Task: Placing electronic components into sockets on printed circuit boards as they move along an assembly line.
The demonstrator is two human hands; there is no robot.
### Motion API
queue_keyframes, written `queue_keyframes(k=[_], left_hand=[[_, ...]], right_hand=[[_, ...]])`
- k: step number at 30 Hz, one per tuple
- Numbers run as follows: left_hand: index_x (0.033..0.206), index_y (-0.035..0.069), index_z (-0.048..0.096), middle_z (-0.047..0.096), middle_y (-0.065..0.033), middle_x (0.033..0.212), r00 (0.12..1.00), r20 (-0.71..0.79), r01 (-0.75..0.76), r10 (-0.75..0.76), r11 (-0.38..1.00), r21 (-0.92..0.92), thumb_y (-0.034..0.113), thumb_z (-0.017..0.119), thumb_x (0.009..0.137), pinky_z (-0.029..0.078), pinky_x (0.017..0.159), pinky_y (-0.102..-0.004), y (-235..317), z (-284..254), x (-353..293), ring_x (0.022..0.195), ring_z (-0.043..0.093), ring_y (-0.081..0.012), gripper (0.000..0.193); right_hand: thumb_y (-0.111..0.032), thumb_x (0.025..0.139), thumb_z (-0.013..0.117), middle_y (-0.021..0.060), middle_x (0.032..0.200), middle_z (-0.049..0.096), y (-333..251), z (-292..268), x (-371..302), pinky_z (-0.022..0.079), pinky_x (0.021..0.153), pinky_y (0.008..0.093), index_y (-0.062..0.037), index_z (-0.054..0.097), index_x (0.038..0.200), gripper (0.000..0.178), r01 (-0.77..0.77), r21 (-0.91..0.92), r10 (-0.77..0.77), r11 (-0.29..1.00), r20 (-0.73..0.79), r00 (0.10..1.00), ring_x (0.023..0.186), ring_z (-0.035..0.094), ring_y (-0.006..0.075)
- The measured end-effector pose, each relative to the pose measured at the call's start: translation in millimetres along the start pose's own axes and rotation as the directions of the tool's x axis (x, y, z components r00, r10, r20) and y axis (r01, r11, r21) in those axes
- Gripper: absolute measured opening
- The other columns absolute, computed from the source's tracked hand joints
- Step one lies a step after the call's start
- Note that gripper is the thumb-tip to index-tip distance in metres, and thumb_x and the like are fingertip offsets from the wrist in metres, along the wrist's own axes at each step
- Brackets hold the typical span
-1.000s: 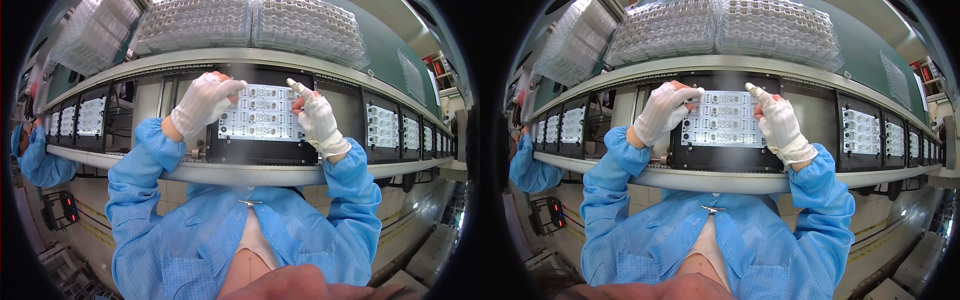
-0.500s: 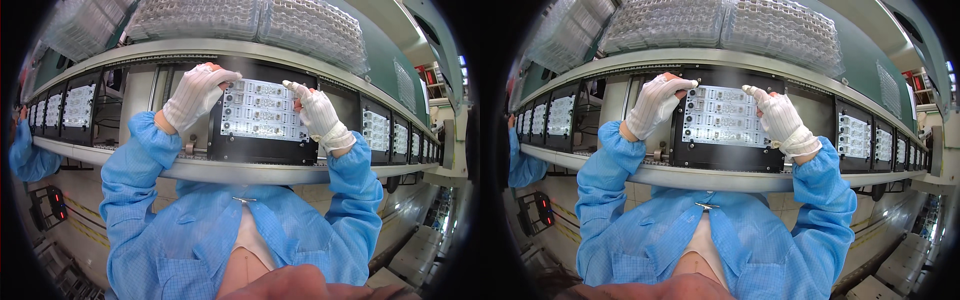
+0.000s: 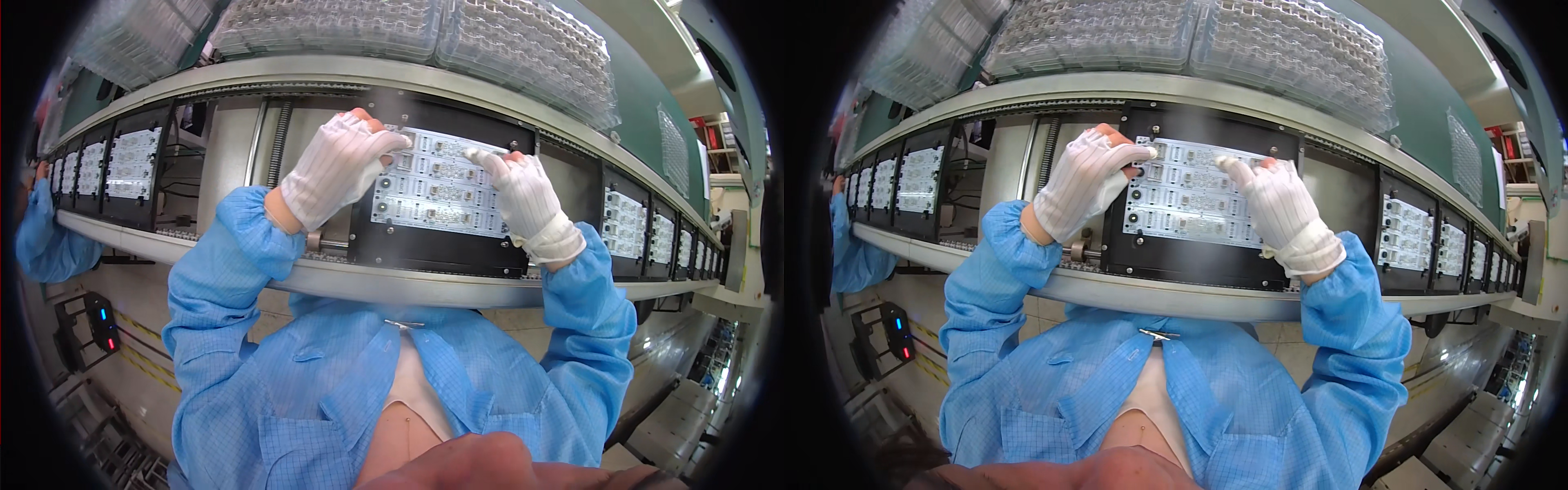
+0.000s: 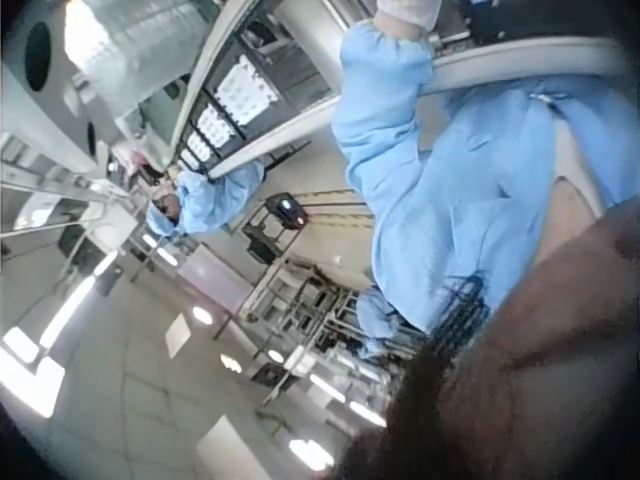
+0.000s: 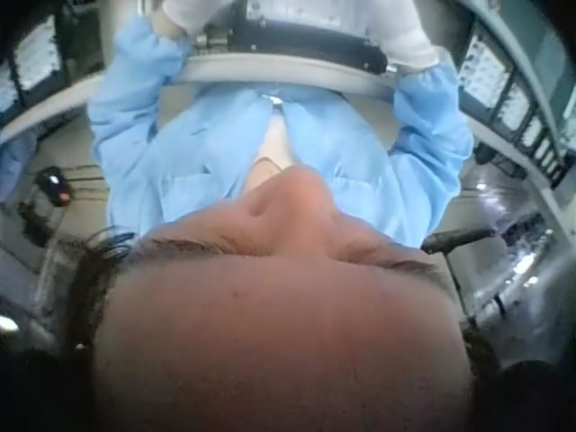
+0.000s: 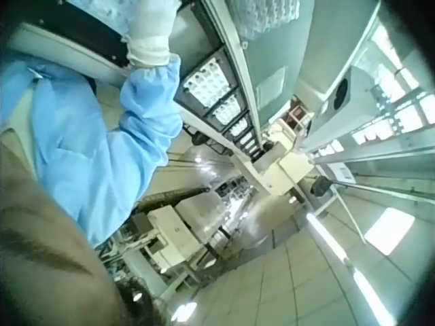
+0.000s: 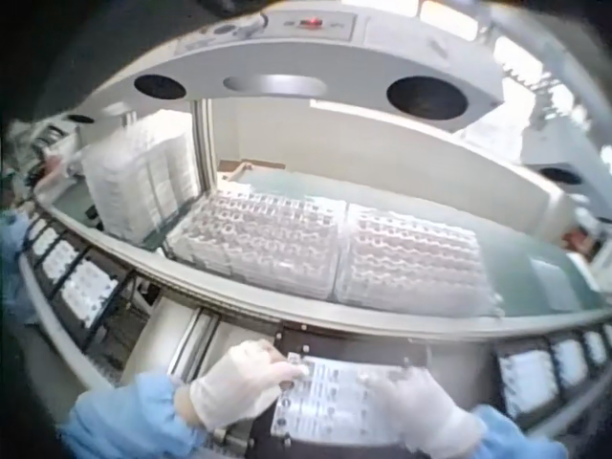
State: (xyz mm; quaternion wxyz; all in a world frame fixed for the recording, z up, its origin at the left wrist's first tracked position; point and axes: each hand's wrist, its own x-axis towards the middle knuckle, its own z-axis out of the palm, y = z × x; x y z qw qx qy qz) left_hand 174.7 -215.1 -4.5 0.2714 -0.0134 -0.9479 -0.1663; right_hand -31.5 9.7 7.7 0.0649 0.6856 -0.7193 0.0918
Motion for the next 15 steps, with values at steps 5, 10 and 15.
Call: queue_keyframes(k=[5,10,15], left_hand=[[0.095,0.009,0.069,0.066,-0.0066,0.090,1.000,0.024,-0.004,0.003,1.000,0.018,0.011,0.079,0.075,0.051,0.083,-0.0410,7,1,1,0.093,0.063,-0.0280,0.022],[0.086,0.010,0.064,0.064,-0.0045,0.103,0.993,0.066,-0.105,0.098,0.987,0.119,0.017,0.077,0.077,0.047,0.090,-0.0436,8,6,1,0.103,0.060,-0.0278,0.018],[0.082,0.009,0.061,0.064,-0.0047,0.101,0.980,0.139,-0.169,0.145,0.969,0.179,0.012,0.073,0.076,0.047,0.092,-0.0429,13,12,5,0.103,0.061,-0.0276,0.014]], right_hand=[[0.003,0.080,0.058,0.0087,0.076,0.063,-4,13,-14,0.049,0.092,0.0429,-0.0096,0.063,0.123,0.045,0.023,-0.001,-0.023,1.000,-0.189,0.982,0.085,0.065,0.0316],[0.006,0.076,0.062,0.0080,0.089,0.068,-2,12,-13,0.049,0.087,0.0369,-0.0096,0.061,0.135,0.061,-0.066,0.233,0.096,0.970,-0.116,0.989,0.083,0.062,0.0275],[0.007,0.075,0.065,0.0069,0.086,0.067,1,5,-19,0.048,0.085,0.0363,-0.0091,0.058,0.139,0.066,-0.067,0.413,0.168,0.908,-0.212,0.963,0.078,0.062,0.0262]])
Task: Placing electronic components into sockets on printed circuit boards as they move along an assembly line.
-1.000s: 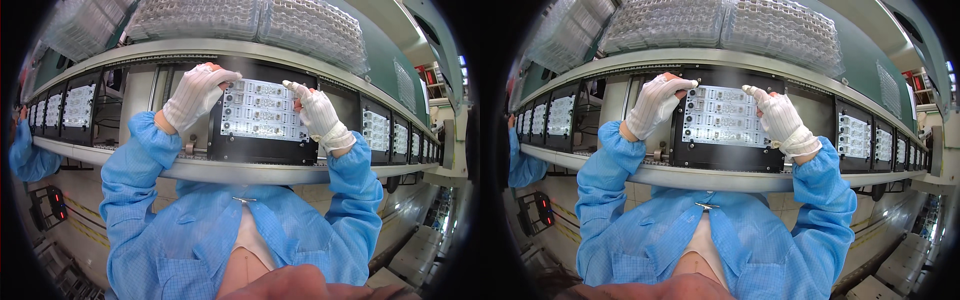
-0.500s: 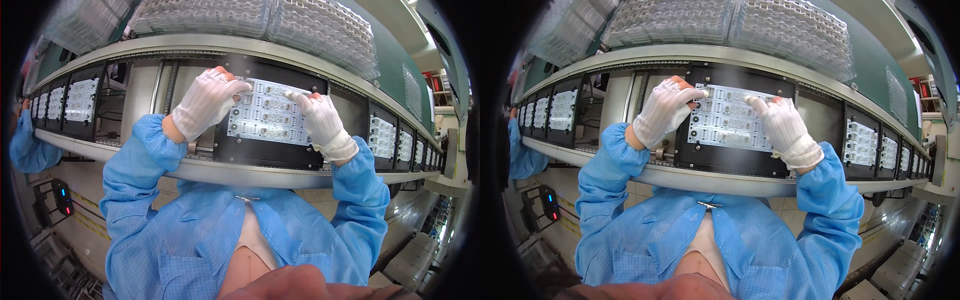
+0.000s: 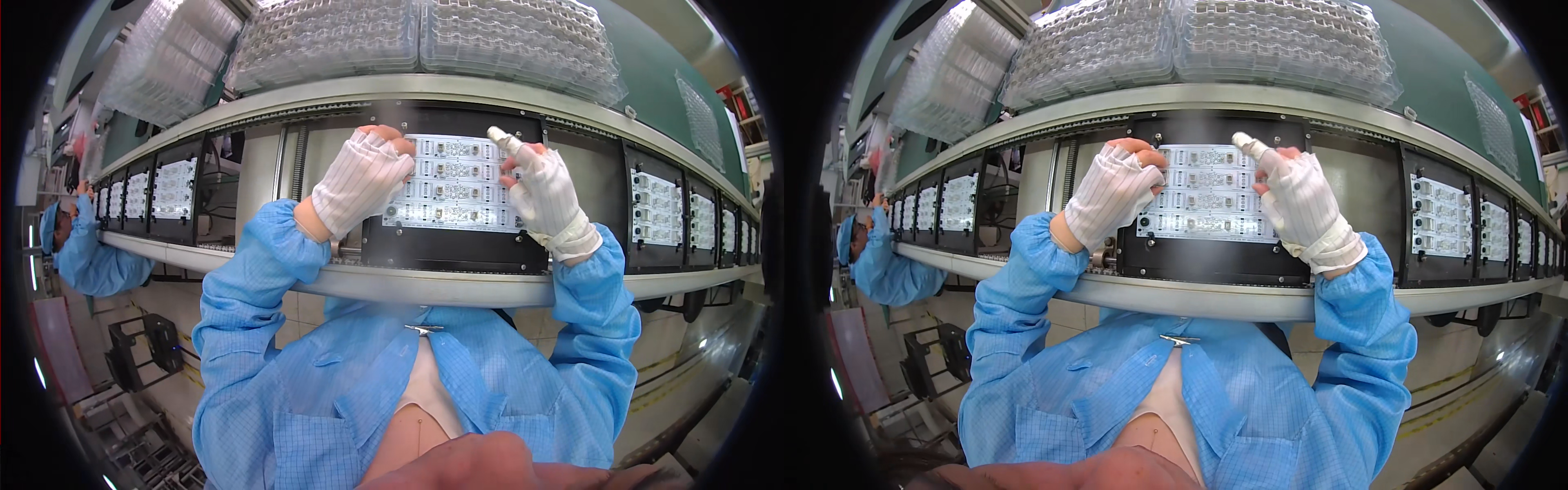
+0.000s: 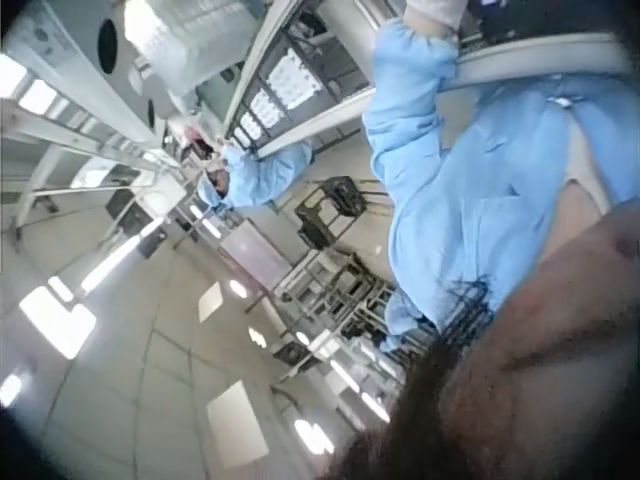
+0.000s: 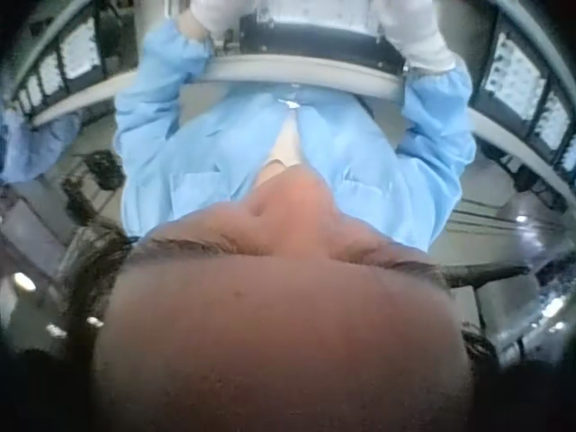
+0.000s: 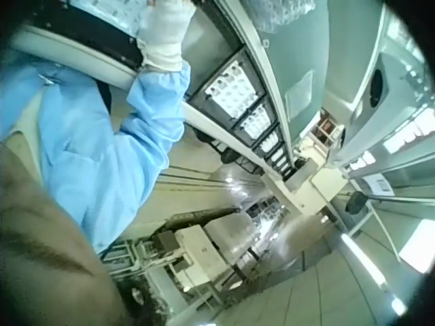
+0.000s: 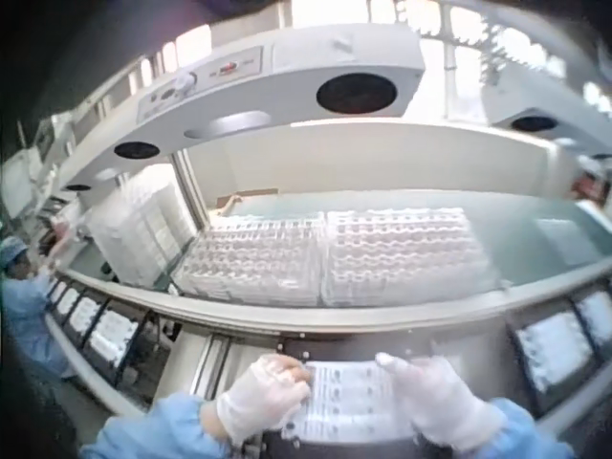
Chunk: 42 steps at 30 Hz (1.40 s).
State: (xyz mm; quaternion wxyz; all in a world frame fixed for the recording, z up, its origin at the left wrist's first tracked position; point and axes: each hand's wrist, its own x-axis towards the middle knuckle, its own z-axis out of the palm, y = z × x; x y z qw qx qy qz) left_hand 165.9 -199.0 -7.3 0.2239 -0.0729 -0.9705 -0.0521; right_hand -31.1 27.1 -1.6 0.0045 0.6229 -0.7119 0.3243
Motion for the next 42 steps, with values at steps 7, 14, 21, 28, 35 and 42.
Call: queue_keyframes(k=[7,14,21,28,35,42], left_hand=[[0.083,0.011,0.063,0.067,-0.0021,0.098,0.998,0.061,0.025,-0.029,0.998,0.060,0.008,0.075,0.074,0.045,0.087,-0.0401,5,-2,1,0.097,0.059,-0.0264,0.016],[0.086,0.009,0.063,0.066,-0.0032,0.101,0.980,0.198,-0.052,0.011,0.977,0.206,0.008,0.071,0.076,0.048,0.085,-0.0416,11,-10,10,0.092,0.062,-0.0283,0.013],[0.096,0.010,0.071,0.069,-0.0062,0.099,0.952,0.292,0.178,-0.090,0.940,-0.291,0.008,0.063,0.085,0.053,0.083,-0.0386,-29,-35,18,0.091,0.065,-0.0287,0.013],[0.111,0.013,0.072,0.071,-0.0134,0.100,0.882,-0.287,0.397,-0.372,0.917,0.030,0.001,0.062,0.088,0.055,0.081,-0.0411,-163,-61,14,0.089,0.068,-0.0318,0.028],[0.117,0.015,0.070,0.067,-0.0126,0.086,0.857,-0.147,0.515,-0.494,0.827,0.223,-0.003,0.057,0.085,0.054,0.075,-0.0397,-251,-48,7,0.081,0.066,-0.0301,0.039],[0.120,0.014,0.068,0.072,-0.0113,0.084,0.825,-0.008,0.563,-0.565,0.822,0.085,0.001,0.058,0.080,0.056,0.081,-0.0399,-259,-71,23,0.087,0.070,-0.0301,0.043]], right_hand=[[0.006,0.075,0.066,0.0061,0.085,0.067,14,0,-4,0.050,0.085,0.0383,-0.0084,0.059,0.138,0.065,0.002,0.116,0.025,0.993,-0.237,0.971,0.078,0.064,0.0252],[0.006,0.076,0.064,0.0063,0.081,0.068,14,5,-1,0.050,0.081,0.0378,-0.0095,0.062,0.134,0.059,-0.011,0.128,0.035,0.992,-0.186,0.982,0.071,0.062,0.0246],[0.003,0.080,0.065,0.0084,0.080,0.066,19,5,-13,0.052,0.083,0.0403,-0.0097,0.066,0.127,0.048,-0.058,0.092,0.075,0.994,-0.201,0.977,0.078,0.065,0.0290],[0.002,0.085,0.067,0.0137,0.118,0.067,33,20,-10,0.050,0.102,0.0365,-0.0059,0.061,0.133,0.049,-0.422,0.140,0.440,0.896,-0.416,0.796,0.112,0.064,0.0260],[-0.001,0.087,0.067,0.0166,0.129,0.062,49,38,-8,0.046,0.106,0.0364,-0.0008,0.057,0.137,0.051,-0.518,0.491,0.703,0.700,-0.347,0.621,0.119,0.060,0.0249],[-0.003,0.084,0.068,0.0181,0.128,0.063,35,55,13,0.045,0.107,0.0398,-0.0038,0.059,0.135,0.051,-0.358,0.102,0.368,0.928,-0.387,0.845,0.124,0.058,0.0313]])
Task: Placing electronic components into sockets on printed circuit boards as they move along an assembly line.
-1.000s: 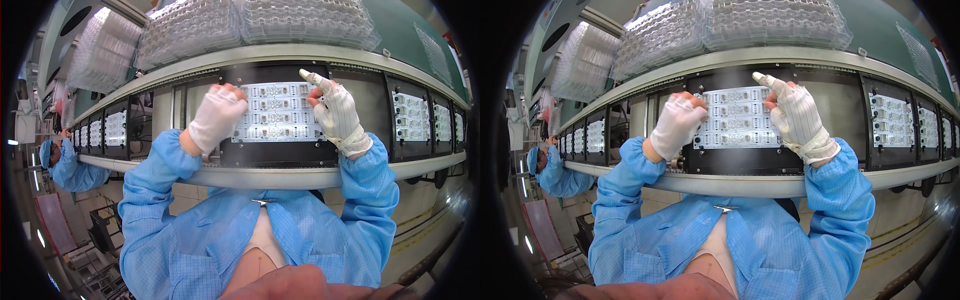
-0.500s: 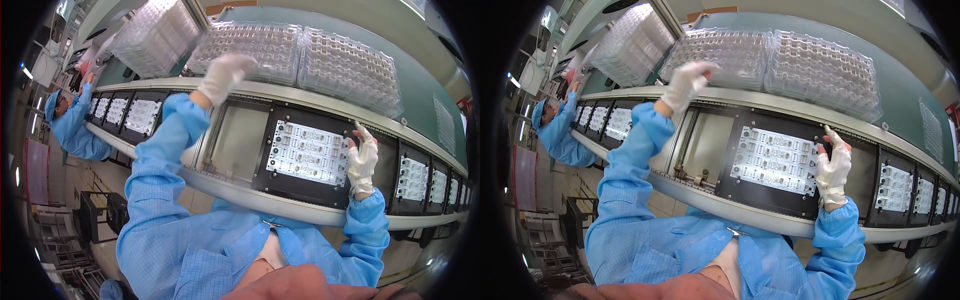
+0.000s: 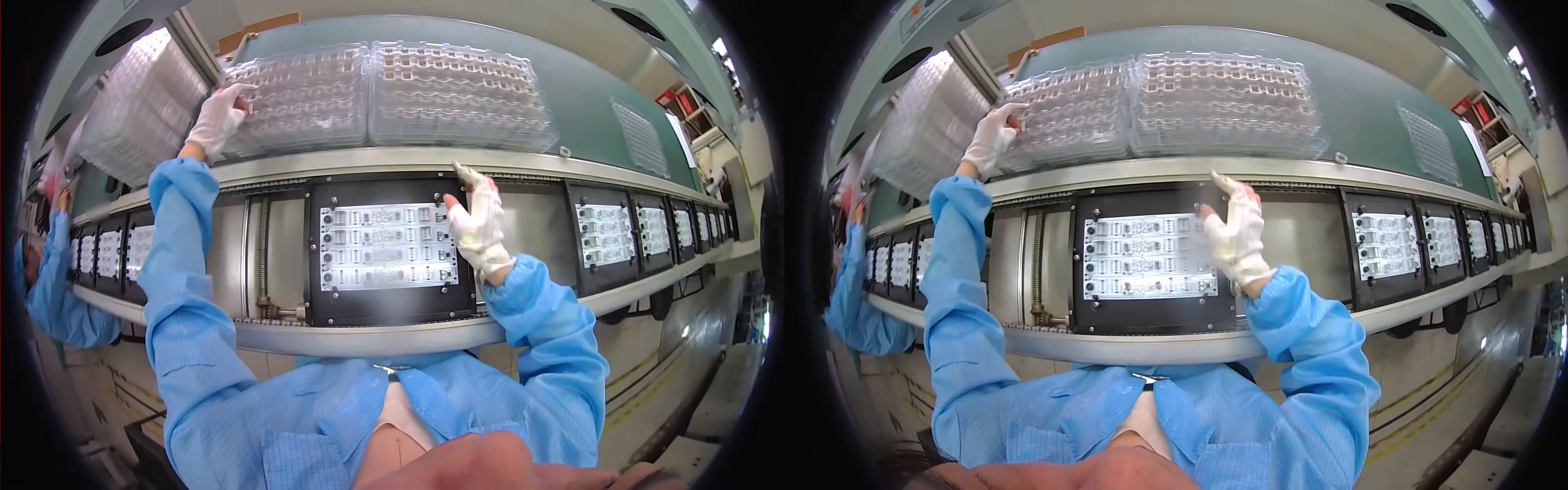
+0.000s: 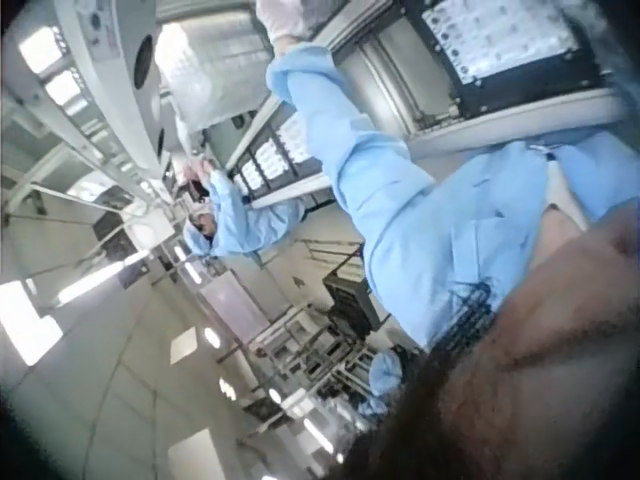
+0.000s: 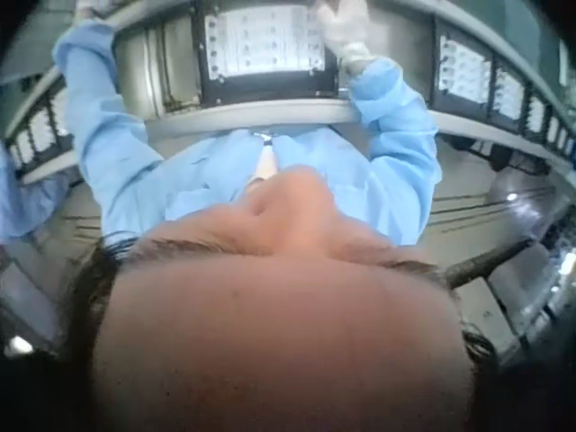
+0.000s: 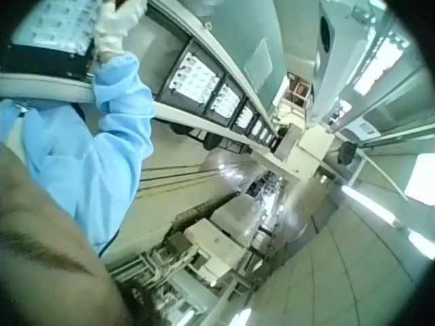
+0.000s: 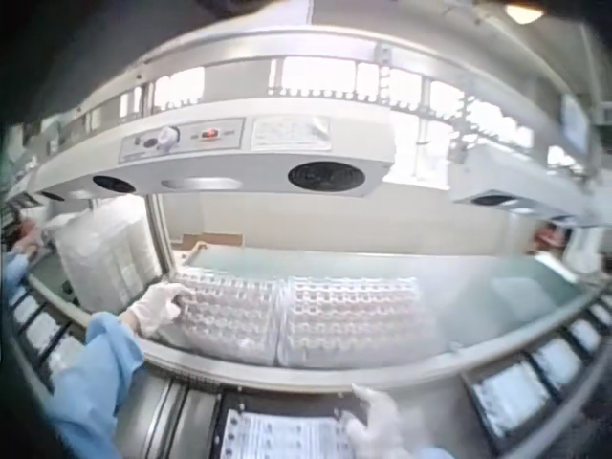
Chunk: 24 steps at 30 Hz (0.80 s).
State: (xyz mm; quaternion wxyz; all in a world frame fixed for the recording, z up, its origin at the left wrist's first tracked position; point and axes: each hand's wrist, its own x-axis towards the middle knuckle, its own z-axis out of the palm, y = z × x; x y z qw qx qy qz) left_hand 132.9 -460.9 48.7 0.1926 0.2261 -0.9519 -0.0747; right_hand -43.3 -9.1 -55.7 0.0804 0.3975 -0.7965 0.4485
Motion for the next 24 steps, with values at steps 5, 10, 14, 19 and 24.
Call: queue_keyframes(k=[5,10,14,19,24], left_hand=[[0.122,0.014,0.067,0.072,-0.0111,0.084,0.997,-0.003,-0.076,0.076,0.997,-0.007,-0.001,0.058,0.080,0.056,0.079,-0.0400,2,-3,-7,0.084,0.071,-0.0303,0.045],[0.125,0.010,0.065,0.066,-0.0100,0.086,0.992,-0.124,-0.058,0.034,0.979,-0.195,-0.002,0.058,0.080,0.053,0.079,-0.0336,61,-31,-27,0.080,0.065,-0.0214,0.048],[0.129,0.010,0.063,0.065,-0.0070,0.089,0.999,-0.025,-0.043,0.035,0.873,-0.485,-0.002,0.055,0.085,0.051,0.084,-0.0324,131,-40,-65,0.088,0.062,-0.0183,0.046],[0.125,0.009,0.065,0.066,-0.0063,0.087,0.985,0.083,-0.066,0.151,0.775,-0.629,-0.006,0.061,0.083,0.053,0.081,-0.0315,189,-24,-130,0.086,0.063,-0.0176,0.045],[0.121,0.011,0.068,0.067,-0.0078,0.087,0.932,0.035,-0.312,0.361,0.848,-0.428,0.004,0.075,0.077,0.054,0.076,-0.0373,217,5,-166,0.083,0.065,-0.0269,0.045]], right_hand=[[0.003,0.082,0.062,0.0156,0.115,0.067,19,-45,94,0.049,0.100,0.0383,-0.0066,0.059,0.136,0.055,-0.039,-0.153,0.012,0.987,-0.178,0.984,0.110,0.062,0.0262],[-0.002,0.086,0.057,0.0034,0.095,0.073,103,-115,168,0.051,0.095,0.0413,-0.0165,0.060,0.135,0.051,-0.017,-0.556,-0.102,0.831,-0.182,0.978,0.098,0.064,0.0254],[-0.008,0.086,0.059,0.0069,0.096,0.073,175,-116,202,0.052,0.094,0.0435,-0.0185,0.060,0.135,0.050,-0.195,-0.223,0.193,0.955,-0.032,0.981,0.099,0.065,0.0281],[-0.017,0.086,0.060,0.0157,0.097,0.072,146,-131,223,0.053,0.087,0.0460,-0.0153,0.070,0.112,0.028,0.176,-0.751,-0.089,0.636,0.156,0.984,0.095,0.067,0.0355],[-0.015,0.088,0.063,0.0110,0.095,0.072,101,-128,218,0.054,0.087,0.0416,-0.0149,0.066,0.127,0.040,0.120,-0.591,-0.098,0.798,0.069,0.993,0.093,0.068,0.0292]])
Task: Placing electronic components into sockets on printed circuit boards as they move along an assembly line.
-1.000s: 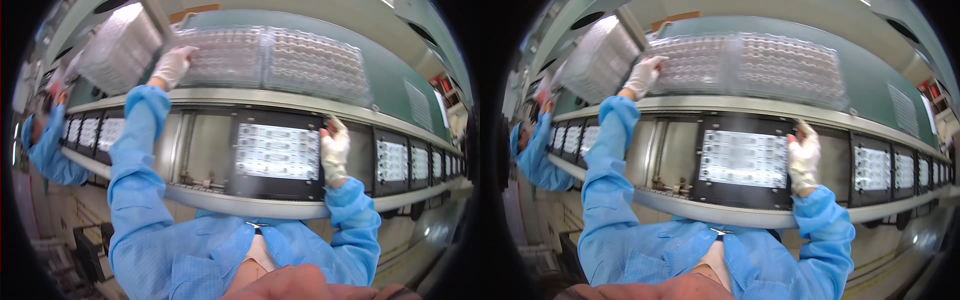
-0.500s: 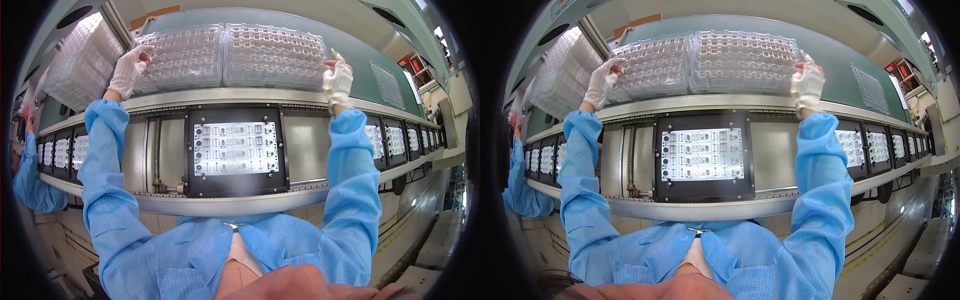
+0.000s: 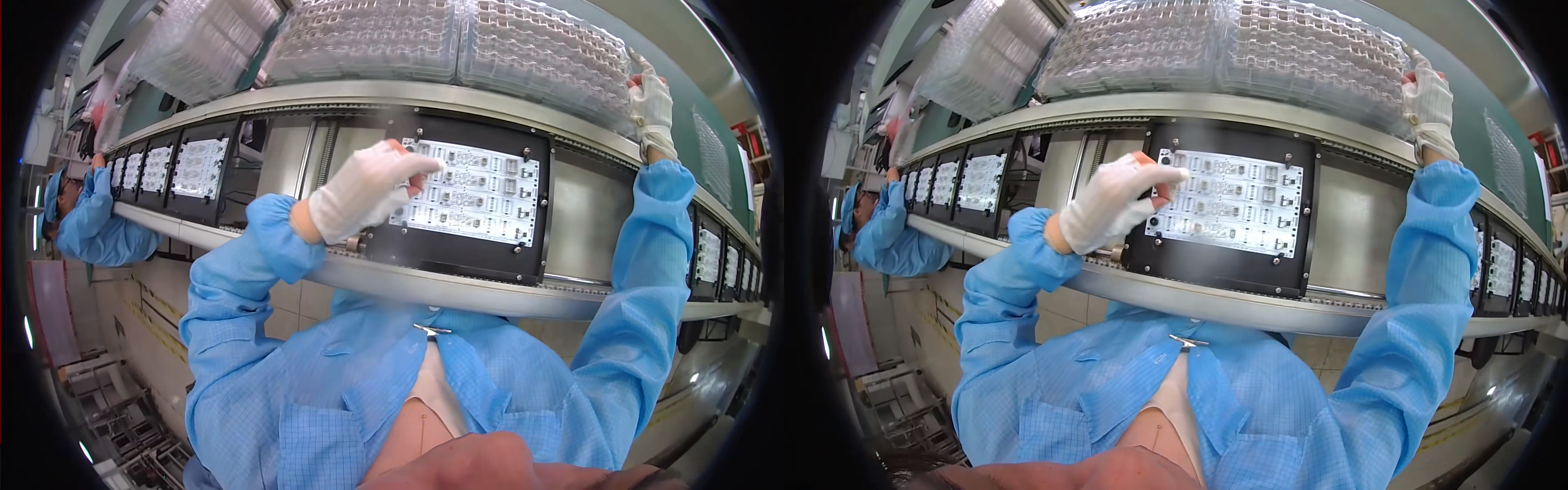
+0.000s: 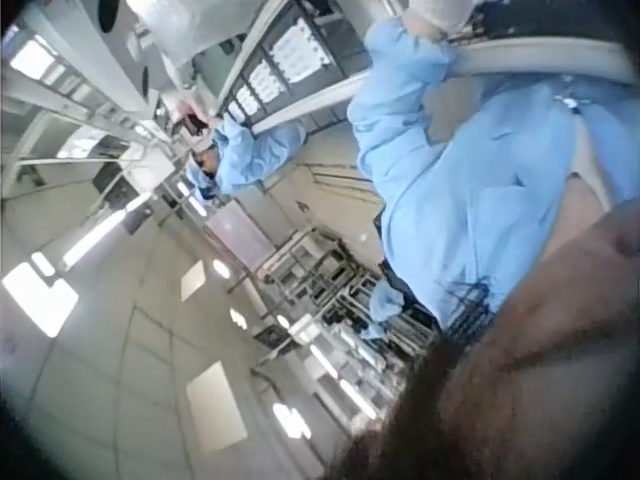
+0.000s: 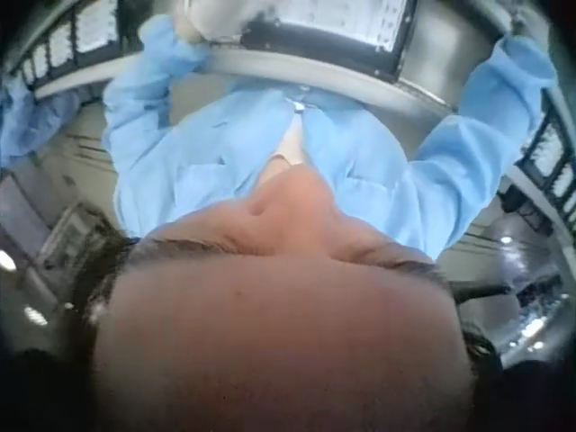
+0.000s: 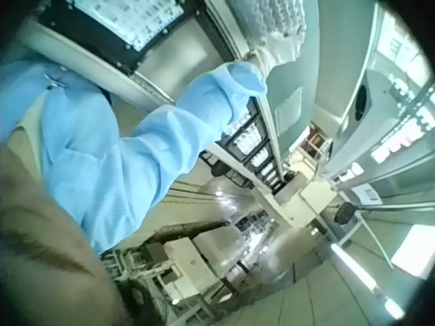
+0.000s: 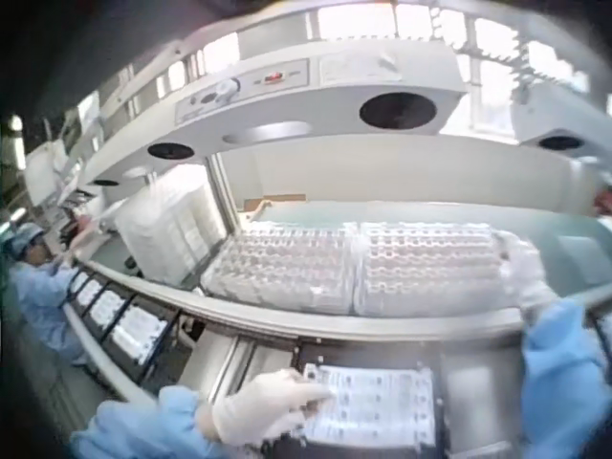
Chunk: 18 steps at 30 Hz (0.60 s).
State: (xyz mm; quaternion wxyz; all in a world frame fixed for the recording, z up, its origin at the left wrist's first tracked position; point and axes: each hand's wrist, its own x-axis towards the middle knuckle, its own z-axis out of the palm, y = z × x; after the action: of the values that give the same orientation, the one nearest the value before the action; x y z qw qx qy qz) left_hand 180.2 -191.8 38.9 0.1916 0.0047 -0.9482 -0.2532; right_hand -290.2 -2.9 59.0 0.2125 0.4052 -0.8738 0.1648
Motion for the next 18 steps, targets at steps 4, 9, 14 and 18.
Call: queue_keyframes(k=[4,9,14,18], left_hand=[[0.121,0.010,0.068,0.067,-0.0077,0.087,0.994,0.014,-0.111,0.111,0.980,0.165,0.002,0.072,0.079,0.052,0.078,-0.0386,-2,14,-7,0.087,0.063,-0.0278,0.043],[0.118,0.007,0.067,0.065,-0.0089,0.085,0.993,0.053,-0.111,0.105,0.983,0.149,0.001,0.071,0.080,0.052,0.078,-0.0389,-11,15,-11,0.086,0.063,-0.0282,0.039],[0.114,0.009,0.064,0.066,-0.0048,0.081,0.992,0.112,-0.088,0.064,0.971,0.224,0.007,0.067,0.083,0.051,0.080,-0.0375,-11,14,-11,0.080,0.064,-0.0258,0.031],[0.115,0.007,0.066,0.063,-0.0084,0.081,0.992,0.096,-0.105,0.088,0.974,0.199,0.002,0.071,0.079,0.052,0.073,-0.0385,-11,12,-10,0.079,0.063,-0.0280,0.036]], right_hand=[[-0.003,0.087,0.060,0.0100,0.094,0.071,-77,-18,-46,0.054,0.085,0.0398,-0.0134,0.060,0.138,0.052,0.083,0.195,-0.049,0.977,-0.170,0.984,0.090,0.068,0.0254],[0.005,0.082,0.059,0.0104,0.092,0.070,-125,-19,-96,0.055,0.081,0.0380,-0.0090,0.060,0.136,0.056,0.300,0.330,-0.256,0.895,-0.171,0.951,0.088,0.068,0.0244],[0.005,0.079,0.066,0.0088,0.086,0.067,-144,-16,-127,0.054,0.077,0.0362,-0.0100,0.062,0.134,0.058,0.386,0.446,-0.319,0.808,-0.220,0.922,0.082,0.067,0.0238],[0.005,0.080,0.067,0.0084,0.084,0.067,-151,-10,-141,0.053,0.077,0.0371,-0.0105,0.063,0.133,0.056,0.309,0.537,-0.269,0.785,-0.155,0.951,0.079,0.065,0.0242]])
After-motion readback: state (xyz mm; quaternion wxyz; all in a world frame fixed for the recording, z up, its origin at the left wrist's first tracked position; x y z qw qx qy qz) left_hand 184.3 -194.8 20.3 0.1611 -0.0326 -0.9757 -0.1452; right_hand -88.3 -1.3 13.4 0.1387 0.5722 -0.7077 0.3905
